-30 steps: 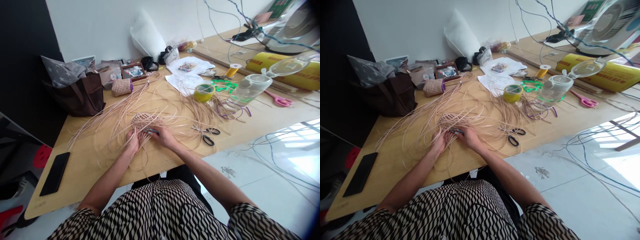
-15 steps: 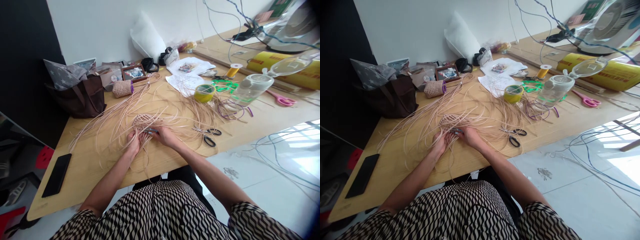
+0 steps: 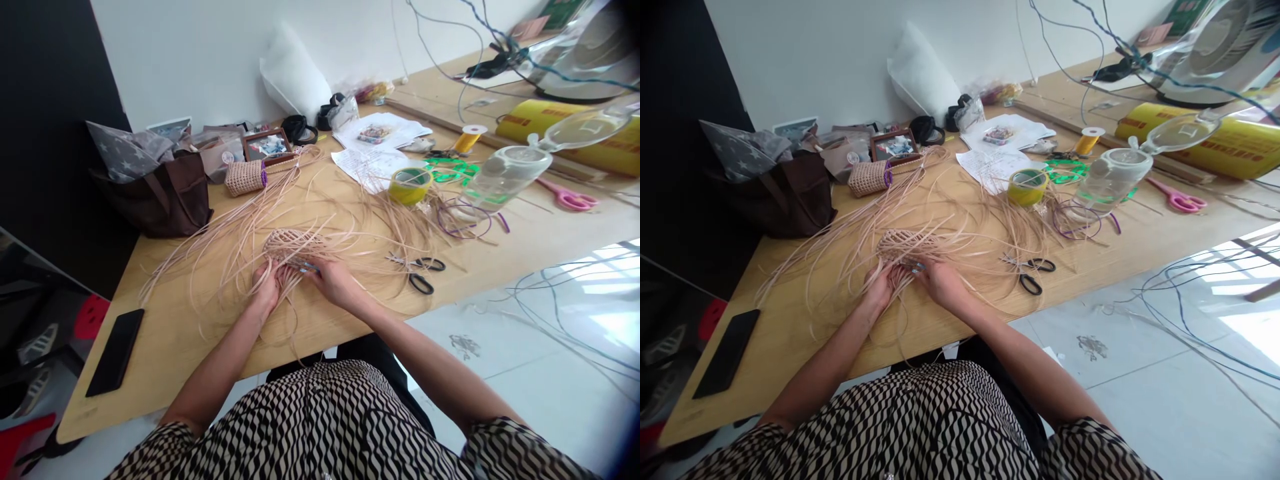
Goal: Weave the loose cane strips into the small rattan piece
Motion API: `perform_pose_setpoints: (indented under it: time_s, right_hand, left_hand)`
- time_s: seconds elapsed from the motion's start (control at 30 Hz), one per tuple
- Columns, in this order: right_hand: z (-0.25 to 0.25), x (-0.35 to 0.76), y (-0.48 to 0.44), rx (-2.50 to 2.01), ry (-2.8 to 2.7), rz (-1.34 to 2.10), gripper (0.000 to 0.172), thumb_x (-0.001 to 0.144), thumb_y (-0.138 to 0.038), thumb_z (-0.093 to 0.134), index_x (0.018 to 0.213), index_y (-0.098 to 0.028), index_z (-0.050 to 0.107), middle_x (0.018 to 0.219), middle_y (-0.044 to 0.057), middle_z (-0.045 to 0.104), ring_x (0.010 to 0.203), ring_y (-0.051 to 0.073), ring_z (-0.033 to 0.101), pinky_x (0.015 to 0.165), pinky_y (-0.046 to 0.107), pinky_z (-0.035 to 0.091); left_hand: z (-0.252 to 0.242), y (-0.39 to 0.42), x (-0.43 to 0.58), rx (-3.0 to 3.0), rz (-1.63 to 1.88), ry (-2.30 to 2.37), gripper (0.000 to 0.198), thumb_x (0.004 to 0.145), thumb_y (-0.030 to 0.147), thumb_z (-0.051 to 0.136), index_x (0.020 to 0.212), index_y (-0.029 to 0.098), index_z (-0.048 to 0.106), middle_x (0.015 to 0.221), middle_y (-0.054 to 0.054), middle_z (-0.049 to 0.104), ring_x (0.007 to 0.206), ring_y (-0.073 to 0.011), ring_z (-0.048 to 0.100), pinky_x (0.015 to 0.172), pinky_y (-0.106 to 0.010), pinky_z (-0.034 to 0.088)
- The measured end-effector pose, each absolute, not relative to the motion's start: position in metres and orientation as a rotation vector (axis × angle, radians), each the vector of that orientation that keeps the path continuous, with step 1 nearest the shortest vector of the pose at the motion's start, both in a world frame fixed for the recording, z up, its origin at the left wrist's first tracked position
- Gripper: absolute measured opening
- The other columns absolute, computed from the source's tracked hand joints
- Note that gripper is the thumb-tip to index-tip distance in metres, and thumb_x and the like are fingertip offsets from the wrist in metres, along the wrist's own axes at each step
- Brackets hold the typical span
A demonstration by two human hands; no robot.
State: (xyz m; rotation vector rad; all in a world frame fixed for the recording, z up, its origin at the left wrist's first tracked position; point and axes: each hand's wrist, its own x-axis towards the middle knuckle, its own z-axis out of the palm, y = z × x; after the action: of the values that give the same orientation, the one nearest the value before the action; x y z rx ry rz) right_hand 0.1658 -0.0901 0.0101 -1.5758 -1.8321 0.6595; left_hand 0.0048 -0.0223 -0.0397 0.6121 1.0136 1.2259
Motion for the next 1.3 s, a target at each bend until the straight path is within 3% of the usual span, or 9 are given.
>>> perform_pose_setpoints:
  time_s: [0.13, 0.33, 0.47, 0.67, 0.73, 0.8, 0.9, 1.13, 1.3]
  right_hand:
    - [0.024, 0.198, -0.122, -1.492, -1.759, 0.571, 0.031, 0.086, -0.033, 0.05, 0.114, -0.021, 0.059, 0.09, 0.005, 0.068, 0.071, 0.015, 0.06, 0.068, 0.027, 0.047]
    - [0.017, 0.288, -0.132, -1.964, -1.293, -0.091, 0.037, 0.089, -0.035, 0.043, 0.12, -0.02, 0.055, 0.095, 0.014, 0.062, 0.083, 0.024, 0.059, 0.076, 0.04, 0.045]
    - [-0.008, 0.329, -0.12, -2.101, -1.284, -0.013, 0.034, 0.088, -0.031, 0.043, 0.114, -0.015, 0.058, 0.099, 0.019, 0.061, 0.096, 0.032, 0.057, 0.078, 0.046, 0.043]
    - [0.012, 0.29, -0.132, -1.862, -1.25, -0.184, 0.027, 0.09, -0.036, 0.04, 0.106, -0.027, 0.06, 0.099, 0.012, 0.059, 0.107, 0.032, 0.05, 0.091, 0.053, 0.037]
    - [0.027, 0.25, -0.138, -1.697, -1.318, -0.112, 0.023, 0.09, -0.034, 0.043, 0.092, -0.023, 0.063, 0.086, 0.009, 0.062, 0.086, 0.024, 0.057, 0.081, 0.042, 0.045]
    - [0.034, 0.208, -0.136, -1.501, -1.585, 0.205, 0.022, 0.089, -0.031, 0.045, 0.086, -0.021, 0.065, 0.079, 0.005, 0.063, 0.07, 0.016, 0.058, 0.068, 0.031, 0.048]
    - [0.028, 0.159, -0.114, -1.466, -1.878, 0.466, 0.022, 0.089, -0.025, 0.046, 0.091, -0.019, 0.067, 0.086, 0.006, 0.067, 0.076, 0.015, 0.061, 0.07, 0.025, 0.046]
    - [0.017, 0.126, -0.056, -1.881, -1.972, 0.501, 0.031, 0.091, -0.027, 0.04, 0.102, -0.015, 0.066, 0.098, 0.016, 0.069, 0.09, 0.026, 0.065, 0.075, 0.033, 0.047]
    - [0.02, 0.12, -0.056, -1.978, -1.953, 0.527, 0.028, 0.085, -0.02, 0.044, 0.103, -0.013, 0.066, 0.101, 0.019, 0.068, 0.091, 0.027, 0.065, 0.075, 0.034, 0.048]
  left_hand:
    - [-0.039, -0.021, 0.003, 0.561, 1.205, 1.043, 0.014, 0.067, 0.018, 0.073, 0.075, 0.014, 0.062, 0.07, -0.002, 0.069, 0.065, -0.0139, 0.066, 0.073, -0.031, 0.053]
    - [-0.032, -0.024, 0.006, 0.543, 1.206, 1.075, 0.013, 0.067, 0.018, 0.072, 0.073, 0.015, 0.061, 0.066, -0.001, 0.067, 0.062, -0.0136, 0.065, 0.072, -0.032, 0.055]
    - [-0.026, -0.029, 0.01, 0.558, 1.242, 1.081, 0.01, 0.069, 0.017, 0.071, 0.071, 0.016, 0.061, 0.065, -0.001, 0.068, 0.061, -0.0134, 0.065, 0.075, -0.033, 0.055]
    - [-0.028, -0.031, 0.01, 0.637, 1.249, 1.05, 0.018, 0.065, 0.024, 0.075, 0.074, 0.016, 0.062, 0.068, -0.002, 0.068, 0.066, -0.0158, 0.067, 0.075, -0.035, 0.054]
    - [-0.032, -0.03, 0.01, 0.666, 1.258, 1.035, 0.022, 0.062, 0.026, 0.077, 0.075, 0.016, 0.062, 0.07, -0.001, 0.068, 0.065, -0.0156, 0.067, 0.073, -0.033, 0.054]
    - [-0.035, -0.029, 0.01, 0.692, 1.264, 1.015, 0.024, 0.062, 0.028, 0.077, 0.077, 0.016, 0.062, 0.071, -0.002, 0.069, 0.066, -0.0154, 0.067, 0.072, -0.032, 0.054]
    - [-0.038, -0.029, 0.01, 0.745, 1.268, 0.97, 0.027, 0.061, 0.028, 0.078, 0.079, 0.015, 0.063, 0.076, -0.003, 0.07, 0.07, -0.0151, 0.067, 0.072, -0.03, 0.052]
    - [-0.033, -0.03, 0.009, 0.742, 1.256, 0.966, 0.024, 0.059, 0.026, 0.077, 0.075, 0.014, 0.065, 0.069, -0.002, 0.068, 0.064, -0.0127, 0.064, 0.066, -0.025, 0.049]
    - [-0.028, -0.033, 0.008, 0.73, 1.2, 1.038, 0.026, 0.057, 0.028, 0.079, 0.074, 0.015, 0.065, 0.069, -0.002, 0.068, 0.06, -0.0118, 0.062, 0.057, -0.022, 0.046]
